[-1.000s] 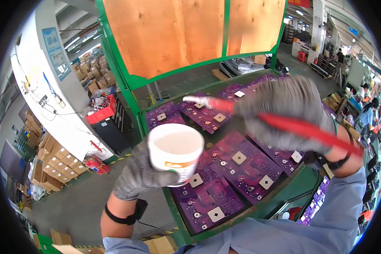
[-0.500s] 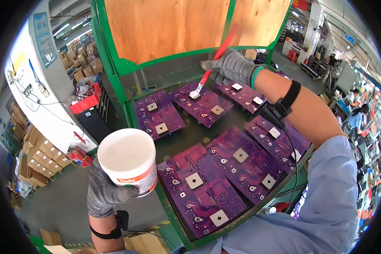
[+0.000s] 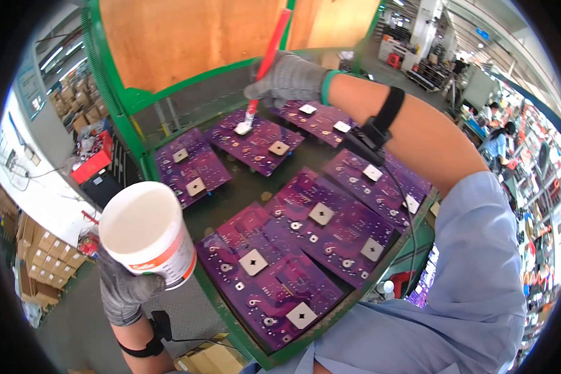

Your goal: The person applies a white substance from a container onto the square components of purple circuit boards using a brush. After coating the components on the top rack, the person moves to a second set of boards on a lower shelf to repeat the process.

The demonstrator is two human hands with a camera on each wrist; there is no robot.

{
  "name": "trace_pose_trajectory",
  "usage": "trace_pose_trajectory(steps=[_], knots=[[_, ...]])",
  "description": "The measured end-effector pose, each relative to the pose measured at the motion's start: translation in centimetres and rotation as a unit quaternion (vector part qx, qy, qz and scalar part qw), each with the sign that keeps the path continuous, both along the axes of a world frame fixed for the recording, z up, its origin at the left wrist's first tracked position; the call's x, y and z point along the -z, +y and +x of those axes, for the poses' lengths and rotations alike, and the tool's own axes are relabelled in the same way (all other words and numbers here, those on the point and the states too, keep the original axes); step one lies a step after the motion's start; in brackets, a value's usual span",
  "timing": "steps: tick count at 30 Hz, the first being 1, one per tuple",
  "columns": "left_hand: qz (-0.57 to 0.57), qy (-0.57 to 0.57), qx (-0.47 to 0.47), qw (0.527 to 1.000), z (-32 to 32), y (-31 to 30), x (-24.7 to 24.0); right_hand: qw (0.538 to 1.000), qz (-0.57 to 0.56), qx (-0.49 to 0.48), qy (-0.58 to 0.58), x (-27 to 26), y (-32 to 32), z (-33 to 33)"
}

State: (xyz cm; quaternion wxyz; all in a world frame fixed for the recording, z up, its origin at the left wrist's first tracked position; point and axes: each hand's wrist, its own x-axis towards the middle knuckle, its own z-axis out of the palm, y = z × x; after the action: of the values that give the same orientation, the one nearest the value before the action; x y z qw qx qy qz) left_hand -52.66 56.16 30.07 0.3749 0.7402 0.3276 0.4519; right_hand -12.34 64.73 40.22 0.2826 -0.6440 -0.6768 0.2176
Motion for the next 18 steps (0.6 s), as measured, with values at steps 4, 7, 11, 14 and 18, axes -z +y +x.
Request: trace_pose_trajectory(steps=[4, 7, 11, 14, 18], knots=[[0.022, 0.022, 0.01, 0.999, 0.1, 0.4, 0.2, 0.999, -0.003, -0.04, -0.004, -0.3, -0.3, -0.4], [0.036, 0.0, 0.01, 0.999, 0.4, 0.3, 0.3, 0.999, 0.001, -0.032, -0.02, -0.7, -0.7, -1.1], [-0.032, -0.001, 0.027, 0.999, 0.1, -0.1, -0.3, 1.0, -0.022, -0.007, 0.006, -1.9, -1.6, -1.4], [-0.051, 0.02, 0.041, 0.998, 0.0, 0.3, 0.1, 1.0, 0.0, 0.022, 0.022, -1.8, -1.3, -1.7], [-0.067, -0.001, 0.047, 0.997, 0.3, 0.4, 0.3, 0.999, 0.043, -0.005, -0.013, 0.2, -0.5, -0.6]])
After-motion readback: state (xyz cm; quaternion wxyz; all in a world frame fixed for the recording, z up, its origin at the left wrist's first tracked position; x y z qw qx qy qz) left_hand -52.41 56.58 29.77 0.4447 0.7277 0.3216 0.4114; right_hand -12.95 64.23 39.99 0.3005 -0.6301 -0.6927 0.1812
